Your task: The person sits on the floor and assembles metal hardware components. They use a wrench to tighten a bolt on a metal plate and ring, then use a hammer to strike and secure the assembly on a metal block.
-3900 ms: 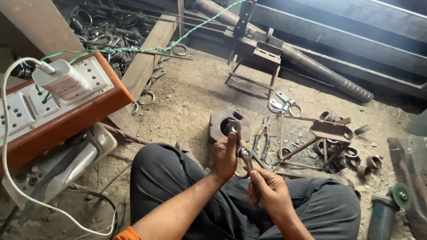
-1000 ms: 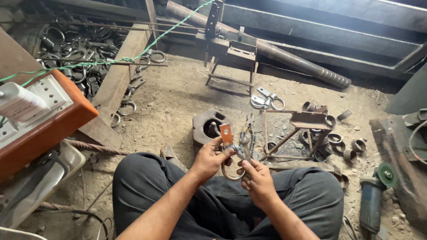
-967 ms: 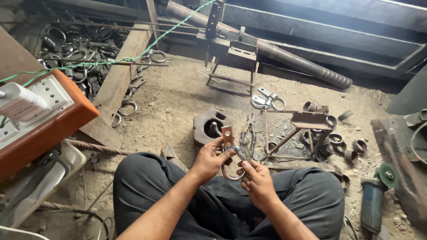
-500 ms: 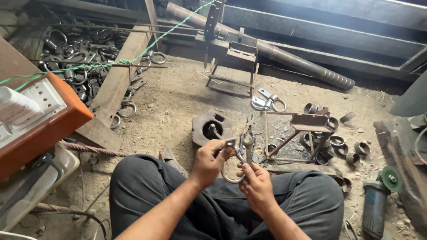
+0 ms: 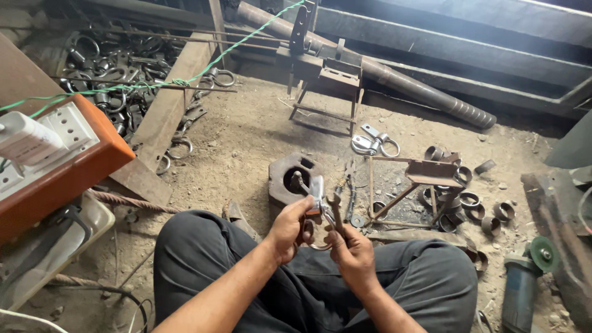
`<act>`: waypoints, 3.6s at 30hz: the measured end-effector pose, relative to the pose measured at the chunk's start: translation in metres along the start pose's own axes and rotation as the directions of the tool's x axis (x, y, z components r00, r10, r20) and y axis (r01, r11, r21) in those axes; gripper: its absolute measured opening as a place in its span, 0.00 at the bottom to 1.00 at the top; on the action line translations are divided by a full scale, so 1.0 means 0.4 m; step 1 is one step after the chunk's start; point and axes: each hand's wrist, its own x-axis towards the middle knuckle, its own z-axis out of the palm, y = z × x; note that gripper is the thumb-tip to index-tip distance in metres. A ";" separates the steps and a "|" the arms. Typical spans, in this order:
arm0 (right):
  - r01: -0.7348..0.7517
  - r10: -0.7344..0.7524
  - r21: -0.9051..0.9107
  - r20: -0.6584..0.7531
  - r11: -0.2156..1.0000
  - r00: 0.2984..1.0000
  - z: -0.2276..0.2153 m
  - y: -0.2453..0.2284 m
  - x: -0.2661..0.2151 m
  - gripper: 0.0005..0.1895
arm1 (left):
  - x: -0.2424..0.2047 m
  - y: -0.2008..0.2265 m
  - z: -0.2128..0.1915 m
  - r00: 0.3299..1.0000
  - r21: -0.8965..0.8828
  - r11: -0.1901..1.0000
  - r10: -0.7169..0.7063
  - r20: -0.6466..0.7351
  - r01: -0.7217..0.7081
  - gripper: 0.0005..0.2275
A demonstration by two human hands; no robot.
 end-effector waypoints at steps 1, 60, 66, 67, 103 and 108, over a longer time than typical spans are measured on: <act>-0.047 0.048 0.034 -0.035 0.998 0.998 0.001 -0.001 0.002 0.09 | 0.002 -0.004 0.003 0.999 0.048 0.998 0.048 -0.012 -0.047 0.15; 0.766 -0.409 -0.641 0.713 -0.053 0.569 -0.076 -0.285 0.037 0.17 | -0.045 0.001 -0.003 0.988 0.360 0.925 0.077 0.131 -0.119 0.27; 0.848 -0.277 -0.480 0.866 -0.225 0.416 -0.094 -0.332 0.079 0.17 | -0.057 0.012 0.005 0.987 0.457 0.890 -0.068 0.146 -0.006 0.24; 0.861 -0.277 -0.453 0.879 -0.231 0.388 -0.097 -0.339 0.087 0.17 | -0.058 0.018 0.009 0.983 0.476 0.879 -0.111 0.144 0.030 0.23; -0.236 0.207 0.259 0.134 0.937 0.969 -0.032 -0.021 0.022 0.16 | -0.062 0.056 0.045 0.751 0.587 0.476 0.498 0.435 -0.655 0.15; -0.230 0.222 0.294 0.061 0.928 0.973 -0.023 -0.046 0.016 0.13 | -0.090 0.090 0.079 0.529 0.600 -0.286 0.292 0.797 -0.747 0.26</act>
